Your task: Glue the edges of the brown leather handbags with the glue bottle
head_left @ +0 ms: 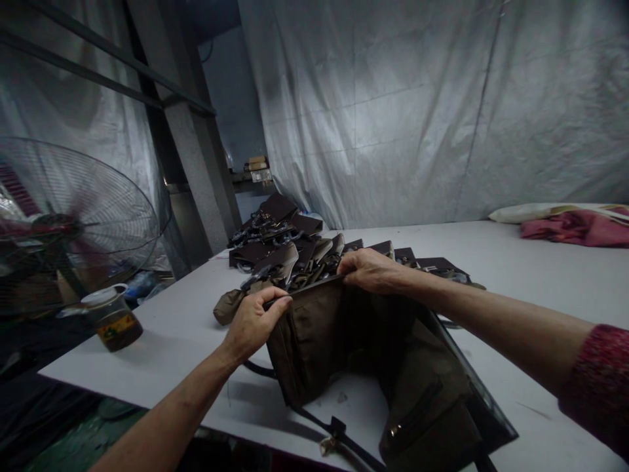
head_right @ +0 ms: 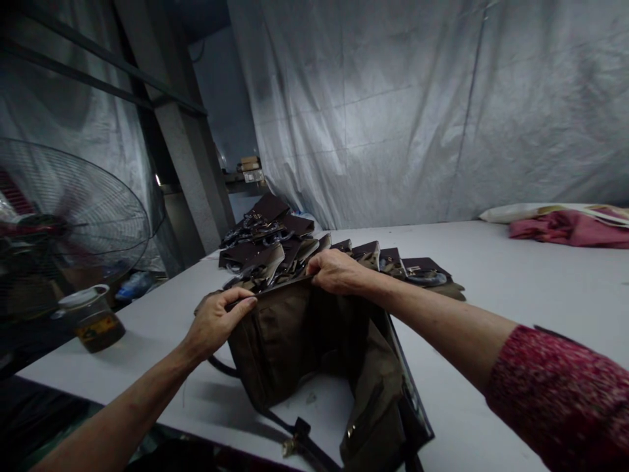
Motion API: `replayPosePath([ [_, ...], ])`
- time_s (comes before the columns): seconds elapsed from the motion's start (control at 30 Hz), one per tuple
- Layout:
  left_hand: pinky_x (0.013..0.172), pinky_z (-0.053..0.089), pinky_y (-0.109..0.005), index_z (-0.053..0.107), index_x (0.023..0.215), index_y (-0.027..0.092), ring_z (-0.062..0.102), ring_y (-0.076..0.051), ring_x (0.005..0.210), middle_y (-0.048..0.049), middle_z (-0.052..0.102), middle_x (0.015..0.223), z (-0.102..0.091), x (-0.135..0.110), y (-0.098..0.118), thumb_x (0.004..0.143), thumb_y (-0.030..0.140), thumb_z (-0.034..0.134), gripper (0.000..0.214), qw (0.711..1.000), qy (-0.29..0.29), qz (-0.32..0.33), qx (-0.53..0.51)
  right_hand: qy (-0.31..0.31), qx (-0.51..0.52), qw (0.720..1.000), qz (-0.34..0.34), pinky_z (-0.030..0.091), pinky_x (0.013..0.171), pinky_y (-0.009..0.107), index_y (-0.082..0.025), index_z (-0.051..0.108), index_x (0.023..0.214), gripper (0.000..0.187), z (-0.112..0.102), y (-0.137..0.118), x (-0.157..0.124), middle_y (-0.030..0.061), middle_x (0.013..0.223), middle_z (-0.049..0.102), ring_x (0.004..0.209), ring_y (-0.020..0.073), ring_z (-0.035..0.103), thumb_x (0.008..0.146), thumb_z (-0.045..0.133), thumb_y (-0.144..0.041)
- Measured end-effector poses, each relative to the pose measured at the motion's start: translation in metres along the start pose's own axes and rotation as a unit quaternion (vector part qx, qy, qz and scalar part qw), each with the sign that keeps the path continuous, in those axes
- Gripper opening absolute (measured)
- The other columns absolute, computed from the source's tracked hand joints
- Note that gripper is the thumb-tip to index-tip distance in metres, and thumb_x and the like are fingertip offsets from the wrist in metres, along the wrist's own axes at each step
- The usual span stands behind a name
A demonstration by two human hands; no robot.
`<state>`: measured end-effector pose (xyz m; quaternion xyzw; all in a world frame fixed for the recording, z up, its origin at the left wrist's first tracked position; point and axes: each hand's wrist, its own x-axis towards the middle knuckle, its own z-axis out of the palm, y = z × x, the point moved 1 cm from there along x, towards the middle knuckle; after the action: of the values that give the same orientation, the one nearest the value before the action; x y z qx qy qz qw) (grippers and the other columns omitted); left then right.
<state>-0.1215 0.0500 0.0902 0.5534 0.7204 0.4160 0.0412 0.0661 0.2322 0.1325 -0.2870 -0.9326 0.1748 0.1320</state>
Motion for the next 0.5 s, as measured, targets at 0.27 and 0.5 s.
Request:
replayPosePath([
  [0.27,0.064,0.044,-0.024,0.074,0.088,0.019,0.062,-0.017,0.070,-0.0002,0.071,0.076,0.007,-0.002,-0.003,0.077,0.041,0.072,0.025,0.998,-0.002,-0.027,-0.062,0.009,-0.011,1.000,0.005,0.038,0.058,0.024,-0.020,0.077,0.082,0.018,0.001,0.006,0.003,0.0006,0.069,0.065,0.067,0.0165,0.059,0.074,0.063,-0.011],
  [0.5,0.054,0.042,-0.022,0.071,0.084,0.016,0.056,-0.013,0.059,0.0004,0.066,0.069,0.012,-0.010,-0.014,0.070,0.043,0.078,0.031,0.978,-0.021,-0.090,-0.185,0.013,-0.007,1.000,0.006,0.039,0.059,0.024,-0.019,0.075,0.080,0.016,0.002,0.009,0.004,-0.0003,0.068,0.065,0.067,0.0164,0.059,0.077,0.062,-0.011],
])
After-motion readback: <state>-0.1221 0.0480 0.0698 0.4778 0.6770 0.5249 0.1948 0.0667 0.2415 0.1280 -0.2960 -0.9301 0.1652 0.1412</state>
